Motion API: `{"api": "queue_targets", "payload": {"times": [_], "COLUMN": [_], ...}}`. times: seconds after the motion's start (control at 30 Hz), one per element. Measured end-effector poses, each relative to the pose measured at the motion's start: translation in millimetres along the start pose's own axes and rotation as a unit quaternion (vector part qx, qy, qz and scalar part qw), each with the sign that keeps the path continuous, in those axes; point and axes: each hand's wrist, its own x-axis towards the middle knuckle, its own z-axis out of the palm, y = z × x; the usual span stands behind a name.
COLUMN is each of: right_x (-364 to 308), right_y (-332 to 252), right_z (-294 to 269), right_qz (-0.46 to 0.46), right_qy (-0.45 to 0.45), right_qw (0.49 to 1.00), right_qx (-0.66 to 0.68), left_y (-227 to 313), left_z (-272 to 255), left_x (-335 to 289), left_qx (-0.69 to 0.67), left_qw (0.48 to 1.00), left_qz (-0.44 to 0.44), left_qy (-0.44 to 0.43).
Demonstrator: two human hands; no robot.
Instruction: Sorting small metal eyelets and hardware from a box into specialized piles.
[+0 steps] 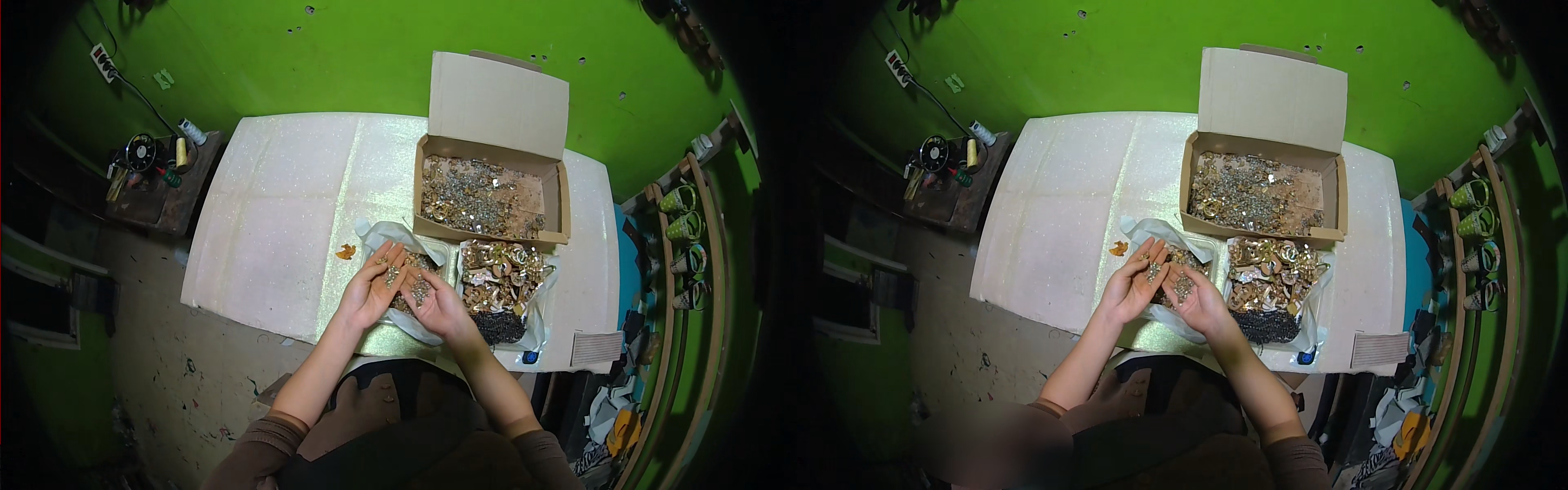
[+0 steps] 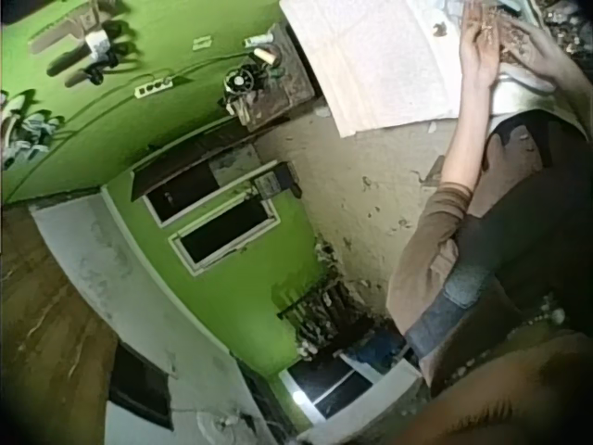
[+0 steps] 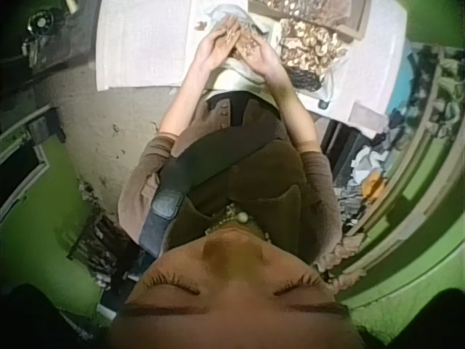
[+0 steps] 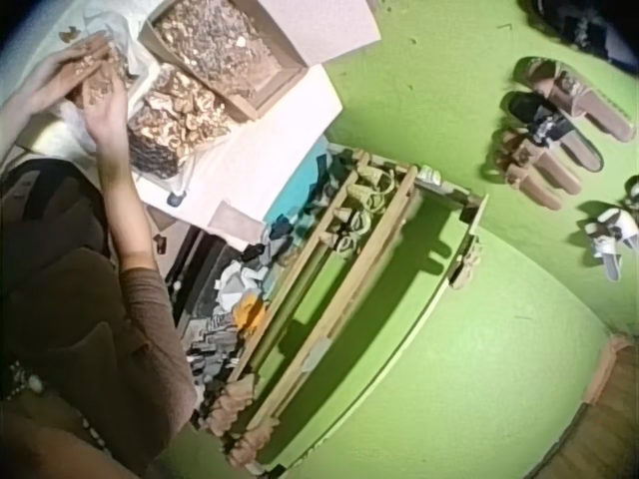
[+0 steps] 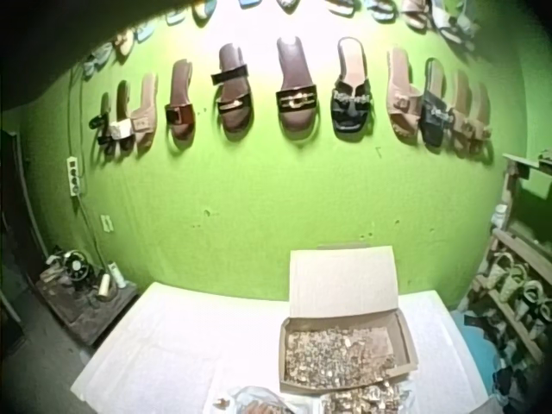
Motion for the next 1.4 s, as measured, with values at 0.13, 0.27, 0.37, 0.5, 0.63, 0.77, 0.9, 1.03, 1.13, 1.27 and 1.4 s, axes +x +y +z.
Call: {"api": "queue_targets", "payload": {"times": [0.13, 0.27, 0.37, 0.5, 0.63, 0.77, 0.9, 1.03, 1.13, 1.27, 1.4], "right_x": [-9.2, -12.3, -16.6, -17.0, -12.4, -10.3, -10.6, -11.8, -13.4, -10.9, -9.7], "right_y": [-21.8, -31.8, -33.3, -30.6, -28.4, -28.6, -31.5, -33.2, -24.1, -15.6, -18.9], "right_z": [-4.9, 1.6, 8.5, 8.3, 6.6, 12.6, 16.5, 11.6, 9.2, 3.3, -0.7], "right_qz": [0.016, 0.008, 0.012, 0.033, 0.018, -0.070, -0.111, -0.118, -0.093, -0.060, -0.104], "right_qy": [-0.054, -0.047, -0.070, -0.127, -0.113, -0.051, -0.071, -0.082, -0.065, -0.032, -0.038], "right_qw": [0.998, 0.997, 0.995, 0.991, 0.993, 0.980, 0.944, 0.947, 0.965, 0.975, 0.969], "right_qx": [-0.015, -0.061, -0.065, -0.023, -0.032, -0.179, -0.301, -0.287, -0.235, -0.213, -0.222], "left_y": [1.5, 2.2, 2.3, 2.3, 4.3, 3.9, 4.3, 2.3, 0.2, -4.2, -3.8], "left_z": [-7.1, -7.2, -7.2, -8.2, -7.1, -5.4, -5.5, -0.6, 5.0, 4.1, 15.6], "left_x": [3.7, 3.5, 3.9, 3.9, 1.0, 1.0, 1.1, -0.9, -3.1, -0.8, -6.3], "left_qx": [-0.051, -0.039, -0.044, -0.048, -0.036, 0.025, 0.038, 0.080, 0.143, 0.343, 0.382], "left_qw": [0.999, 0.999, 0.999, 0.999, 0.999, 1.000, 0.999, 0.997, 0.989, 0.938, 0.923], "left_qz": [-0.016, -0.015, -0.017, -0.015, -0.010, 0.006, 0.010, 0.019, 0.026, 0.035, 0.017], "left_qy": [-0.006, 0.010, 0.005, -0.001, -0.001, 0.015, 0.015, 0.014, 0.007, -0.033, -0.040]}}
